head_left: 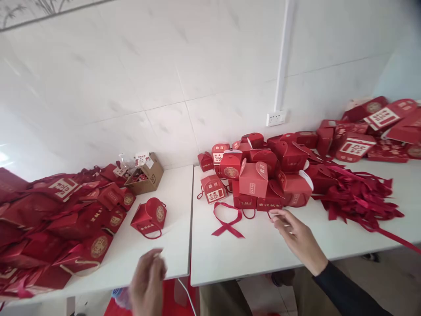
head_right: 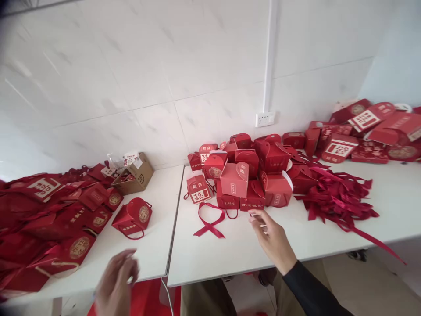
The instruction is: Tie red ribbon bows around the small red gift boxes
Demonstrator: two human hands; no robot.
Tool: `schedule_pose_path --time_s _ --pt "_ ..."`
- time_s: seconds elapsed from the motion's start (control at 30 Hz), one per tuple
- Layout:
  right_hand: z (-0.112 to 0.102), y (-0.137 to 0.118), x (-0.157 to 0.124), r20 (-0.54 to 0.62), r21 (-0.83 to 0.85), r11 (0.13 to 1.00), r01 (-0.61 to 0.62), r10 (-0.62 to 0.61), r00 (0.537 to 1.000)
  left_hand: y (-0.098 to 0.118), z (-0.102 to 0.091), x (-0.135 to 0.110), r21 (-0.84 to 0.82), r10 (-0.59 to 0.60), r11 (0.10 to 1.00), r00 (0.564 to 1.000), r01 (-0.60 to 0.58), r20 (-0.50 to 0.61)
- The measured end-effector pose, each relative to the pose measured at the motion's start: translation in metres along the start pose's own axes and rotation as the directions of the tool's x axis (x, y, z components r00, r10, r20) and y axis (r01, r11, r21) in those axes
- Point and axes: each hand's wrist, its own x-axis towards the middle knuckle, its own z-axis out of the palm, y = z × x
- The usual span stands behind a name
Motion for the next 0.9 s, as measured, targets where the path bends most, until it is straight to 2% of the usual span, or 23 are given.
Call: schedule_pose_path --time_s 0.07,0.17,0.23,0.3,0.4,0.53,0.6,0.67,0.7,0.77,0.83,0.9 --pt "0.022 -0.016 0.008 0.120 -0.041 0.996 0.082 -0.077 0.990 0.004 0.046 0.021 -0.051 0.023 0.999 0.989 -0.016 0.149" --pt "0.060 -0.029 0.011 0.274 -0.101 0.974 0.201 -0.167 0.947 0.002 0.118 0.055 -0.084 0.043 0.996 0.966 -0.022 0.256" --pt "0.083 -0.029 0.012 0.340 -0.139 0.953 0.269 -0.209 0.917 -0.006 0.156 0.077 -0.103 0.053 0.994 0.946 -0.021 0.319" --pt "0.101 -0.026 0.013 0.386 -0.166 0.932 0.322 -0.239 0.891 -0.017 0.182 0.097 -0.114 0.059 0.993 0.920 -0.015 0.388" --pt "0.115 -0.020 0.016 0.435 -0.178 0.911 0.371 -0.266 0.860 -0.033 0.202 0.121 -0.123 0.041 0.992 0.861 0.025 0.508" --pt "0.106 -0.021 0.022 0.448 -0.151 0.905 0.398 -0.296 0.843 -0.040 0.205 0.135 -0.115 -0.011 0.988 0.782 0.106 0.623" --pt "0.095 -0.025 0.023 0.422 -0.134 0.908 0.396 -0.309 0.852 -0.037 0.199 0.129 -0.102 -0.020 0.989 0.789 0.105 0.614" --pt "0.083 -0.031 0.020 0.364 -0.110 0.930 0.352 -0.292 0.884 -0.031 0.185 0.113 -0.084 -0.013 0.994 0.816 0.076 0.578" --pt "0.076 -0.034 0.017 0.330 -0.097 0.949 0.301 -0.255 0.909 -0.028 0.176 0.102 -0.073 -0.008 0.996 0.824 0.060 0.566" --pt "0.065 -0.041 0.011 0.281 -0.083 0.989 0.122 -0.095 0.955 -0.023 0.152 0.078 -0.044 -0.005 0.998 0.816 0.037 0.578" --pt "0.056 -0.048 0.005 0.273 -0.057 0.996 -0.074 0.087 0.958 -0.018 0.127 0.052 0.021 -0.024 1.000 0.794 0.014 0.608" --pt "0.049 -0.054 0.003 0.280 0.028 0.981 -0.190 0.175 0.944 -0.015 0.106 0.032 0.078 -0.046 0.997 0.780 -0.004 0.624"
